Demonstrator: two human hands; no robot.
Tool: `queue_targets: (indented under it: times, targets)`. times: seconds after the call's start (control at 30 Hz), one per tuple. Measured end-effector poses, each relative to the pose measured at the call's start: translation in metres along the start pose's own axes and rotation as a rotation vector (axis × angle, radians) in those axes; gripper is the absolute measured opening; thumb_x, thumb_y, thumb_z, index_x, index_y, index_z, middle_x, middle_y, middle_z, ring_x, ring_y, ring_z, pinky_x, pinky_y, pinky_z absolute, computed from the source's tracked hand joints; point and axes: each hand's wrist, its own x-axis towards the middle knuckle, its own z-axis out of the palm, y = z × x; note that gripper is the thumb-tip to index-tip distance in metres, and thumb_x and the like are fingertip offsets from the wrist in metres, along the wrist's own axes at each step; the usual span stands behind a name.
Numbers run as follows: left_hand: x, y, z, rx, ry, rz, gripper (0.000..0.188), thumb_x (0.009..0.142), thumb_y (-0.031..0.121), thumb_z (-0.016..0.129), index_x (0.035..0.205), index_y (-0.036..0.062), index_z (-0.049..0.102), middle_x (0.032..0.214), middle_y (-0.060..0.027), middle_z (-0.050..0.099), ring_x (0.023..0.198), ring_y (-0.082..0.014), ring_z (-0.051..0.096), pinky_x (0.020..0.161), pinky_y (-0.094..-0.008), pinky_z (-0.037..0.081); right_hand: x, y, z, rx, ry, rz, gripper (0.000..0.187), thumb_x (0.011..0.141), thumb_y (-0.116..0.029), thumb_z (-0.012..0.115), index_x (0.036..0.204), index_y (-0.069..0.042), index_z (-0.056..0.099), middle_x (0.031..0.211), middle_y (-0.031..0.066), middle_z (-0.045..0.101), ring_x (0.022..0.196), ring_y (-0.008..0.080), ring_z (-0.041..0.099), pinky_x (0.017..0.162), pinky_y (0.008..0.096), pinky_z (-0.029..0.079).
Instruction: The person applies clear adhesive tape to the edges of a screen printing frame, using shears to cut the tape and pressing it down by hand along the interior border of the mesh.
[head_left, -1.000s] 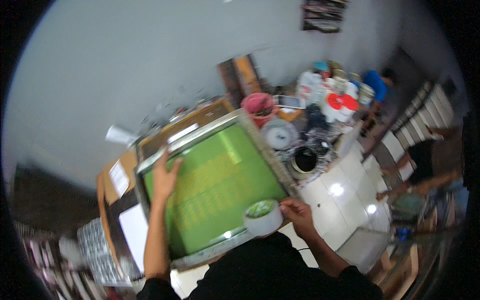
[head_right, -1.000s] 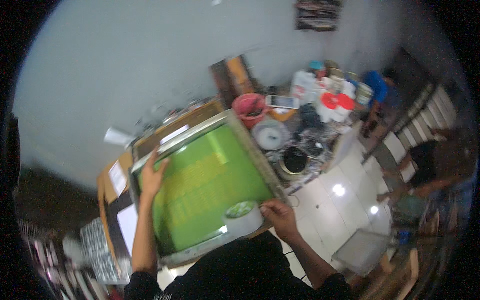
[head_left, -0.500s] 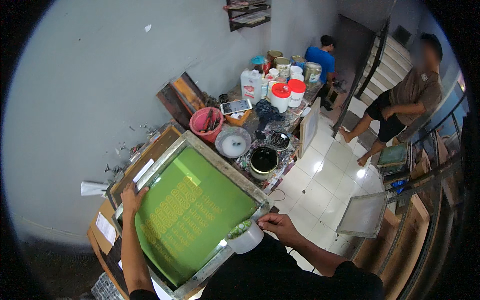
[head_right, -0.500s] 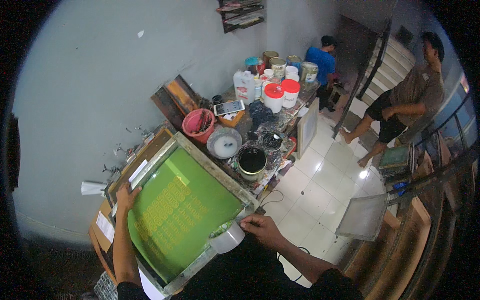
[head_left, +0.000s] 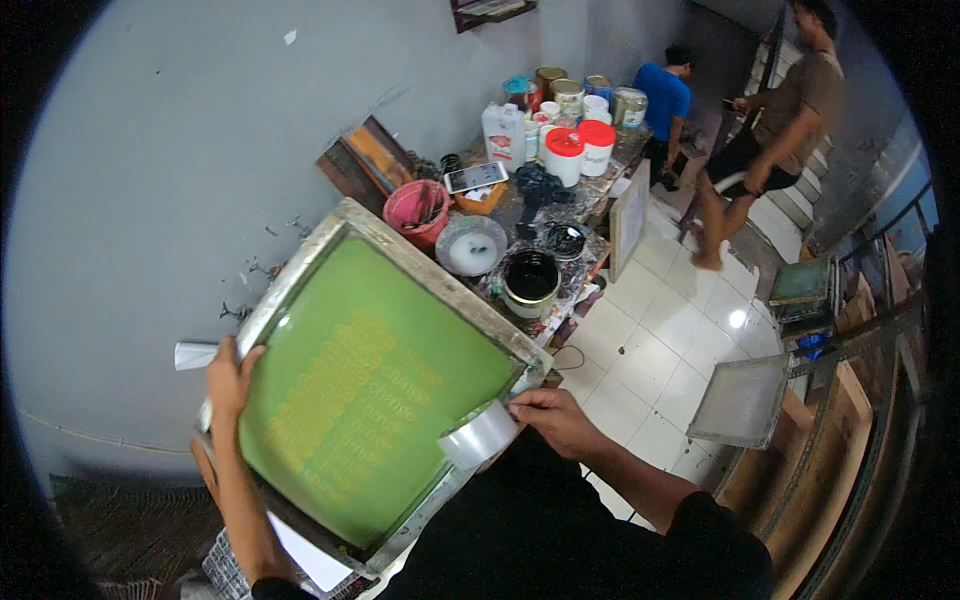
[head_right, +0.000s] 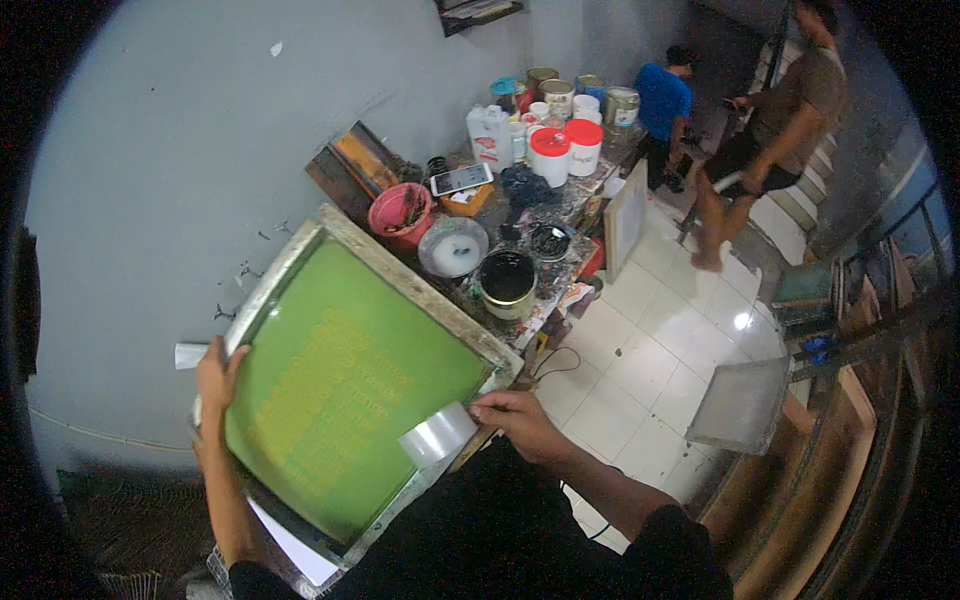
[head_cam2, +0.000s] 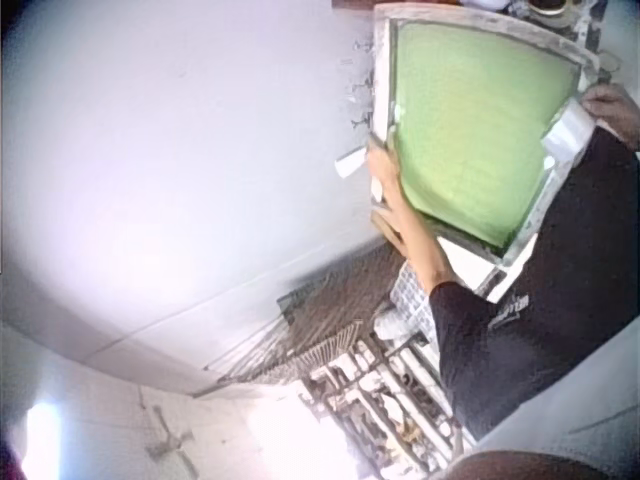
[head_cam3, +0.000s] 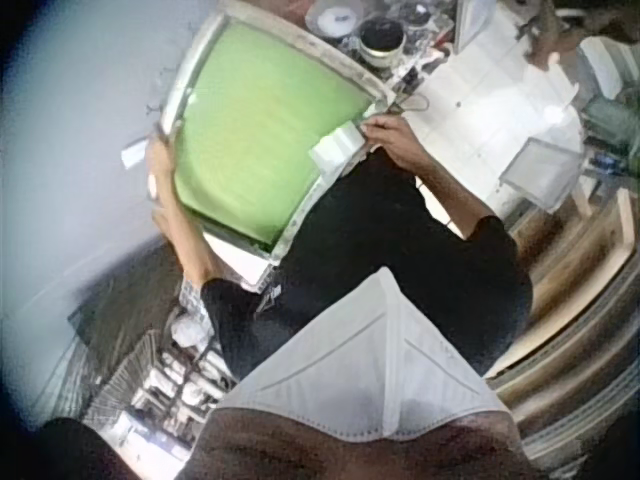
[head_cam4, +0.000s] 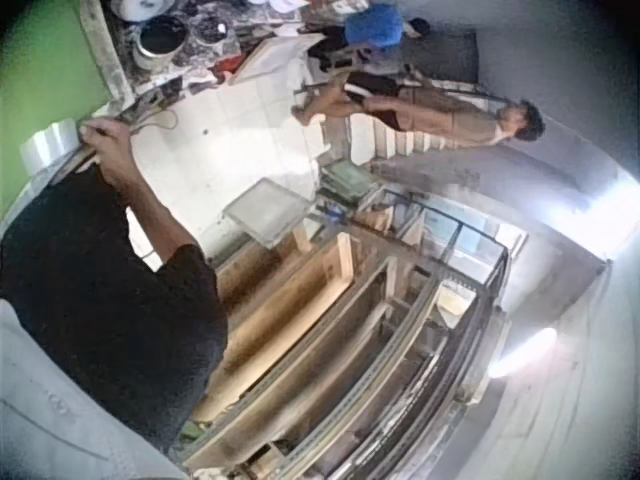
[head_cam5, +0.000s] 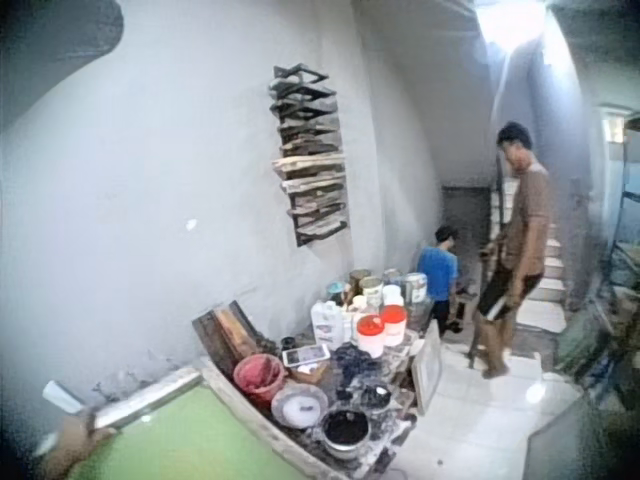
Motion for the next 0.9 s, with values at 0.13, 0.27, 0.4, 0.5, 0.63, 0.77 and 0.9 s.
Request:
queue_targets:
  times: [0.13, 0.27, 0.4, 0.5, 0.63, 0.77, 0.9]
  targets:
    - [-0.038, 0.017, -0.101, 0.113, 0.077, -0.070, 0.056, 0.094, 0.044, 0.069, 0.119, -0.0045, 0.058, 0.093, -0.0321, 0.066, 0.084, -0.0463, 0.069, 0.067, -0.0508, 0.051, 0.010, -0.010, 0.014, 0.034, -0.067, -0.056, 0.017, 0.096, -0.008, 0.067, 0.108, 0.004, 0.070, 0.106, 0.0060, 0.069, 0.099, 0.0132, 0.063, 0.091, 0.0292, 0.049]
    - [-0.065, -0.006, -0.196, 0.319, 0.458, -0.127, 0.056, 0.099, 0.041, 0.065, 0.131, -0.0040, 0.055, 0.095, -0.0326, 0.064, 0.081, -0.0340, 0.069, 0.072, -0.0426, 0.052, 0.031, -0.074, 0.044, -0.088, -0.070, -0.193, 0.015, 0.099, -0.012, 0.063, 0.107, 0.001, 0.067, 0.107, 0.0059, 0.068, 0.104, 0.0141, 0.062, 0.095, 0.0303, 0.048]
    - [-0.079, -0.047, -0.252, 0.442, 0.617, -0.138, 0.047, 0.105, 0.036, 0.055, 0.142, 0.0072, 0.055, 0.120, -0.0293, 0.062, 0.107, -0.0387, 0.067, 0.091, -0.0405, 0.051, 0.049, -0.139, 0.115, 0.413, -0.296, -0.424, 0.021, 0.099, -0.007, 0.058, 0.115, 0.005, 0.065, 0.112, 0.0083, 0.069, 0.106, 0.0148, 0.063, 0.097, 0.0302, 0.047]
    - [-0.125, -0.048, -0.279, 0.525, 0.581, -0.262, 0.039, 0.107, 0.035, 0.051, 0.141, 0.0186, 0.060, 0.128, -0.0267, 0.062, 0.110, -0.0346, 0.066, 0.093, -0.0390, 0.050, 0.079, -0.149, 0.160, 0.477, -0.443, -0.452, 0.021, 0.097, -0.005, 0.057, 0.114, 0.004, 0.065, 0.110, 0.0090, 0.069, 0.104, 0.0158, 0.064, 0.094, 0.0302, 0.048]
    - [-0.123, 0.023, -0.225, 0.163, 0.621, -0.678, 0.044, 0.101, 0.045, 0.059, 0.122, 0.0064, 0.064, 0.095, -0.0255, 0.067, 0.081, -0.0212, 0.063, 0.076, -0.0389, 0.052, 0.103, -0.170, 0.167, 0.316, -0.436, -0.712, 0.020, 0.103, -0.014, 0.059, 0.110, 0.002, 0.068, 0.105, 0.0097, 0.072, 0.092, 0.0137, 0.067, 0.086, 0.0280, 0.053]
    - [-0.169, 0.042, -0.175, -0.168, 0.370, -0.783, 0.052, 0.093, 0.044, 0.071, 0.118, 0.0001, 0.059, 0.097, -0.0244, 0.072, 0.086, -0.0297, 0.071, 0.077, -0.0432, 0.054, 0.135, -0.167, 0.161, 0.272, -0.405, -0.653, 0.021, 0.099, -0.008, 0.062, 0.111, 0.008, 0.066, 0.107, 0.0114, 0.071, 0.098, 0.0169, 0.066, 0.093, 0.0287, 0.050]
    - [-0.222, 0.036, -0.074, -0.510, 0.462, -0.620, 0.054, 0.087, 0.022, 0.077, 0.131, -0.0014, 0.054, 0.111, -0.0206, 0.072, 0.095, -0.0276, 0.071, 0.087, -0.0379, 0.054, 0.191, -0.127, 0.137, 0.153, -0.436, -0.441, 0.019, 0.097, -0.006, 0.061, 0.111, 0.007, 0.066, 0.105, 0.0096, 0.071, 0.100, 0.0169, 0.064, 0.095, 0.0298, 0.047]
